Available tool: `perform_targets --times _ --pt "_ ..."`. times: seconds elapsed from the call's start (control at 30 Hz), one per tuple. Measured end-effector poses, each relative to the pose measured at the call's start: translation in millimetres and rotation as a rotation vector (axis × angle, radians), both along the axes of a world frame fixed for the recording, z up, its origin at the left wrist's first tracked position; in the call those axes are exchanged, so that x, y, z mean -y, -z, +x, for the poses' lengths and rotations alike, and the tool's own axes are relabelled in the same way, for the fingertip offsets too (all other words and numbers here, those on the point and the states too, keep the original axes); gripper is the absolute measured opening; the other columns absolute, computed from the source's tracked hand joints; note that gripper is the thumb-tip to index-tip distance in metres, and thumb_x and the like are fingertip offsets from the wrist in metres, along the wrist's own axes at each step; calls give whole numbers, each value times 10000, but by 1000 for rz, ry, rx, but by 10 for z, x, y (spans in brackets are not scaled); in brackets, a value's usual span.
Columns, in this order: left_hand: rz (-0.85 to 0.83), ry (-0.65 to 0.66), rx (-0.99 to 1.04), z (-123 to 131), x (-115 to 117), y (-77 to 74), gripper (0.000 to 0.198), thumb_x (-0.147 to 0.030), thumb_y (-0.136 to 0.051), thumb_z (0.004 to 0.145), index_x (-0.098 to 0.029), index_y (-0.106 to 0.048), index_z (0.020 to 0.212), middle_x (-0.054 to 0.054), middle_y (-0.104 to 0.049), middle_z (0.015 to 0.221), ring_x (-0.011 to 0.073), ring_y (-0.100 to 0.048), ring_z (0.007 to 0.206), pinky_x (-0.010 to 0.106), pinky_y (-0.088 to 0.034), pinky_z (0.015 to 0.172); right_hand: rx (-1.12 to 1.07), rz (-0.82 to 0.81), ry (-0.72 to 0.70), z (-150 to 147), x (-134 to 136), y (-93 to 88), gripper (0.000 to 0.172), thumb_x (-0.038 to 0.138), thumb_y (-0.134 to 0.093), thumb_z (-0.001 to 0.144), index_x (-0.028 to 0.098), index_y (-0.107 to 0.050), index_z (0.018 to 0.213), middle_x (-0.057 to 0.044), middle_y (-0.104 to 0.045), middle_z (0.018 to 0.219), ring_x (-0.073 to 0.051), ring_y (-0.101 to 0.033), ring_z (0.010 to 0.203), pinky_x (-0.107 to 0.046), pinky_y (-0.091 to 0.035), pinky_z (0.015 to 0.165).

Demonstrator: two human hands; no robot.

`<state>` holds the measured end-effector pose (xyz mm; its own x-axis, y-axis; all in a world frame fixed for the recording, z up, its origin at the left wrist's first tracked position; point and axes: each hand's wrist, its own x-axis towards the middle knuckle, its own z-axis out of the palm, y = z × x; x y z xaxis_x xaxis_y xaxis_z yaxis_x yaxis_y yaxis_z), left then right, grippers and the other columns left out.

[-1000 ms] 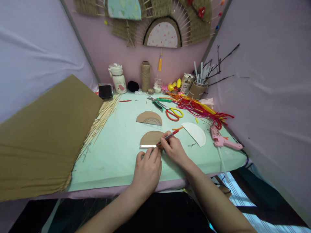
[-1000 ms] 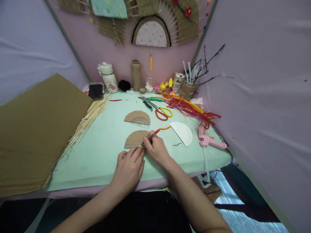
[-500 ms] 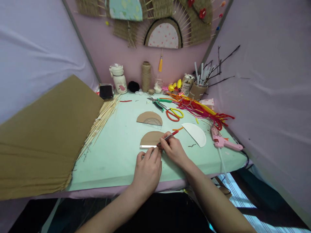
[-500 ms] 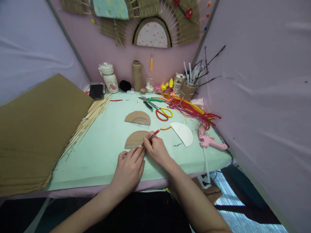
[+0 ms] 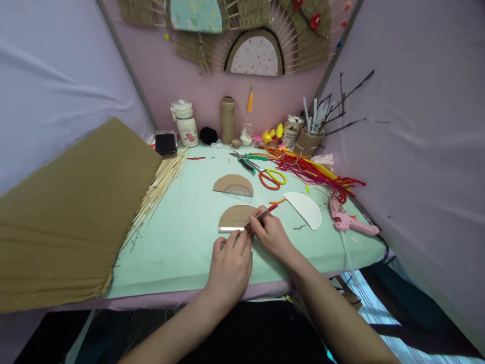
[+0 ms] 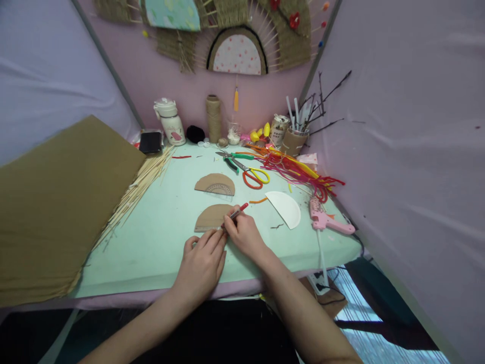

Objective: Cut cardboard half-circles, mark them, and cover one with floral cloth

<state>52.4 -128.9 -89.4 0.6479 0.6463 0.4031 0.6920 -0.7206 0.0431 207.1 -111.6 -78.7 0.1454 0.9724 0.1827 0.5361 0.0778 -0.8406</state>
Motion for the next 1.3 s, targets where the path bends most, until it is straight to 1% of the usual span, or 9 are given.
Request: perform_targets --times 0.13,0.47,0.8,0.9,0.97,1.07,1.13,1.3 --pt "11 4 -1 3 4 4 340 -196 -484 932 -165 -596 1251 58 -650 1263 202 -530 1171 389 -370 872 1 2 4 -1 -1 6 174 309 -443 915 219 -482 771 -15 -632 708 -171 -647 670 -253 -454 639" --pt "11 4 -13 -6 16 -10 363 -187 -484 927 -155 -578 1277 64 -648 1267 205 -531 1176 389 -374 868 -55 -39 -13 -7 6 18 156 307 -448 923 222 -480 796 -29 -668 728 -189 -688 717 -264 -489 664" --pt "-10 6 -9 -5 9 -13 359 -190 -487 930 -144 -572 1275 73 -640 1280 205 -531 1194 385 -373 888 -3 -42 -2 -1 3 3 193 316 -446 926 214 -508 774 -47 -664 757 -189 -669 723 -266 -489 660" --pt "-33 -9 9 -18 21 -2 363 -187 -491 925 -154 -570 1277 95 -621 1301 212 -526 1212 382 -371 918 -11 -46 2 0 -1 5 188 311 -447 923 216 -502 771 -40 -661 737 -188 -667 710 -265 -484 658" --pt "-37 -22 20 -26 28 7 362 -185 -496 921 -156 -575 1272 128 -605 1307 220 -535 1207 388 -374 928 -14 -45 0 1 -5 8 187 312 -450 920 213 -502 771 -39 -654 737 -187 -667 708 -262 -482 652" --pt "-31 -32 29 -28 28 16 366 -187 -498 918 -155 -576 1274 177 -580 1311 232 -556 1182 399 -384 923 -8 -45 -3 7 -9 13 185 312 -448 920 207 -509 781 -43 -650 749 -186 -668 715 -259 -480 646" --pt "-26 -32 32 -23 24 17 364 -186 -498 917 -156 -579 1271 188 -575 1309 236 -566 1165 401 -390 918 -8 -47 -5 10 -9 15 192 312 -444 924 205 -510 779 -46 -653 757 -185 -669 718 -258 -481 648" --pt "-24 -12 13 -19 17 16 350 -186 -495 918 -156 -587 1255 142 -613 1283 232 -556 1179 387 -387 915 -34 -51 -10 9 -2 9 179 309 -447 922 209 -509 787 -48 -667 751 -193 -678 724 -265 -493 655"
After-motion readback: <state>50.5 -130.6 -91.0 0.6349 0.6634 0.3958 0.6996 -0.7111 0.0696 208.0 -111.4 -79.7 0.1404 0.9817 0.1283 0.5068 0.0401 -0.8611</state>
